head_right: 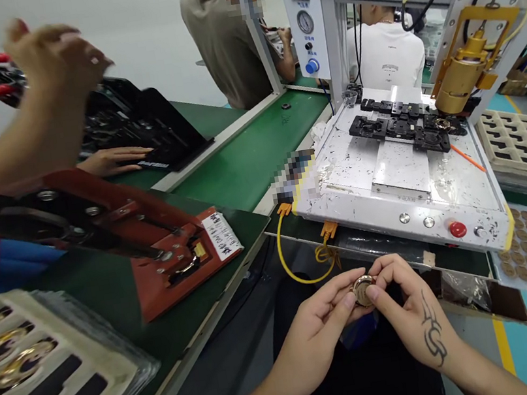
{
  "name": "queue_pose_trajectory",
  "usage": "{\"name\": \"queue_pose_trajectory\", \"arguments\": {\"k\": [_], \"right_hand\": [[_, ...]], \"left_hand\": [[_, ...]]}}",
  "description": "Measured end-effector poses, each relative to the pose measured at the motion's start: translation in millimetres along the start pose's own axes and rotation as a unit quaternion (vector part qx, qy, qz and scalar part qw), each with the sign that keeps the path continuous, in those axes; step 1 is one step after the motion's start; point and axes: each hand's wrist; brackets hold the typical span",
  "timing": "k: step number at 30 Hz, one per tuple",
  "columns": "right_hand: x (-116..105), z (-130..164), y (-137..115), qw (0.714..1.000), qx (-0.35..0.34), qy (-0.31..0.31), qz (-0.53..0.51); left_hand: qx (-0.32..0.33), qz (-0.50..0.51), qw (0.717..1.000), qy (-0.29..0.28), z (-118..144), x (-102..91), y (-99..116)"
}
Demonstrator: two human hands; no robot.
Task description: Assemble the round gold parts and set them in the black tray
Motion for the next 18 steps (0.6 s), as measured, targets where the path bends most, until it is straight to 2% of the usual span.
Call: {"name": "queue_pose_trajectory", "arguments": {"k": [7, 12, 18], "right_hand": [[2.4, 4.4, 4.5, 0.996, -0.057, 0.012, 0.064], [3.2, 4.6, 10.0, 0.980, -0.112, 0.054, 0.159], [-0.9, -3.9, 3.0, 0.981, -0.122, -0.060, 0.139]], "left_hand": [[0.021, -0.049, 0.998, 0.018, 1.0, 3.1, -9.5], [0.045, -0.110, 0.992, 0.050, -0.6, 2.7, -13.5], [0.075, -0.214, 0.974, 0.001, -0.8, -9.6, 0.0]]}}
Point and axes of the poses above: each hand's wrist, its own z-axis away from the middle knuckle, its own x-axis out of the palm, y = z × x, and after that the axes turned 11 degrees about -z, right-handed
